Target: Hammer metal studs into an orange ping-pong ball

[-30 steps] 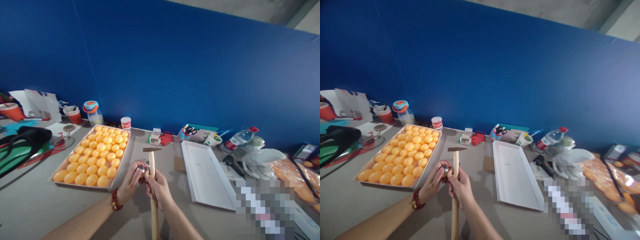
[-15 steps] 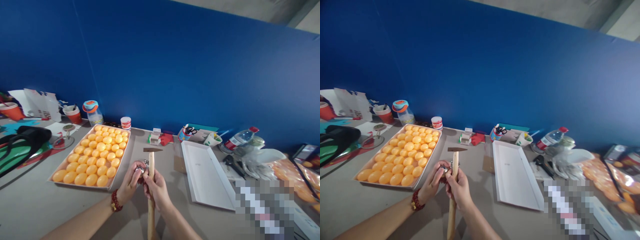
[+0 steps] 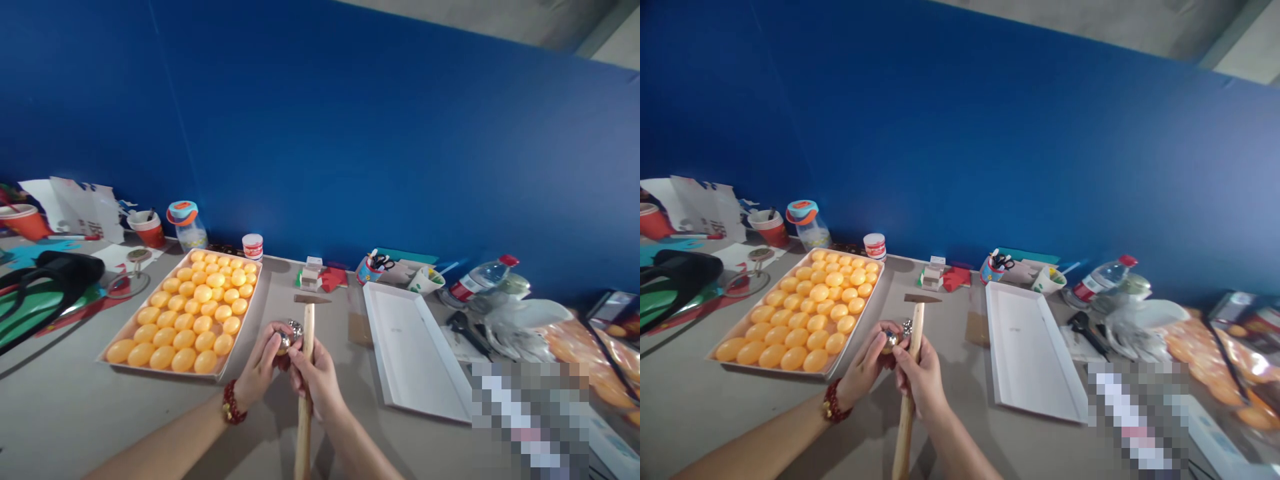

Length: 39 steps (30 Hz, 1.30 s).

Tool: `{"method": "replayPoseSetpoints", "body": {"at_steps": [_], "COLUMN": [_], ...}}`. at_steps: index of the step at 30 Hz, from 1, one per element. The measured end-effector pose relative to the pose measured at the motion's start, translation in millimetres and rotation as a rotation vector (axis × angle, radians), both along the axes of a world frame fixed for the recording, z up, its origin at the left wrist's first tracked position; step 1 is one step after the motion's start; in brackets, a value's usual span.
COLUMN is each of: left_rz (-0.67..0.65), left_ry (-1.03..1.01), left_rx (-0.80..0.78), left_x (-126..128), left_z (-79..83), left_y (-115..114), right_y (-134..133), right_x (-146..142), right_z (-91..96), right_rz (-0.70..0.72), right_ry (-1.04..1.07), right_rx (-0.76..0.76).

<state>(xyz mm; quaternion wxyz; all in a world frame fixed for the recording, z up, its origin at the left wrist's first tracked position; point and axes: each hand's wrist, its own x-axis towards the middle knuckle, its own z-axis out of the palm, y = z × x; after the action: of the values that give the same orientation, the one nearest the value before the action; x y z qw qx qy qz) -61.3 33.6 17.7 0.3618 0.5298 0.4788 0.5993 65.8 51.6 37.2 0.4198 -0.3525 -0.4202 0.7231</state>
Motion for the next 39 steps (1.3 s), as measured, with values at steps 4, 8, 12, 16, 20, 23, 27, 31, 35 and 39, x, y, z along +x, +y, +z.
{"method": "replayPoseSetpoints", "body": {"at_steps": [4, 8, 12, 16, 20, 23, 27, 31, 35, 39], "left_rz": [-0.081, -0.127, -0.171, -0.196, -0.288, -0.358, -0.445, -0.469, -0.391, -0.342], "left_ry": [-0.106, -0.155, -0.201, -0.319, -0.521, -0.632, -0.676, -0.706, -0.773, -0.808], "left_rx": [-0.053, -0.111, -0.13, -0.142, -0.176, -0.183, -0.167, -0.207, -0.244, -0.24], "left_x": [0, 1, 3, 4, 5, 5, 5, 6, 6, 2], "left_z": [0.8, 1.3, 1.6, 1.1, -1.4, -1.2, -0.1, -1.6, 0.4, 3.9], "left_y": [0, -1, 0, 1, 3, 4, 4, 5, 9, 15], "right_y": [0, 0, 1, 2, 4, 4, 4, 6, 11, 19], "right_x": [-1, -1, -1, -1, 2, 3, 3, 4, 13, 31], "right_z": [0.7, 1.8, 0.1, -3.2, -4.9, -4.5, -2.4, -2.0, -0.1, 13.3], "right_rz": [-0.023, -0.046, -0.066, -0.064, -0.003, 0.021, 0.0, -0.005, 0.033, 0.013], "right_ry": [-0.018, -0.056, -0.086, -0.089, -0.009, 0.008, -0.093, -0.171, -0.261, -0.579], "right_rx": [0.009, 0.02, 0.043, 0.045, 0.034, 0.028, 0.035, 0.056, 0.137, 0.421]}}
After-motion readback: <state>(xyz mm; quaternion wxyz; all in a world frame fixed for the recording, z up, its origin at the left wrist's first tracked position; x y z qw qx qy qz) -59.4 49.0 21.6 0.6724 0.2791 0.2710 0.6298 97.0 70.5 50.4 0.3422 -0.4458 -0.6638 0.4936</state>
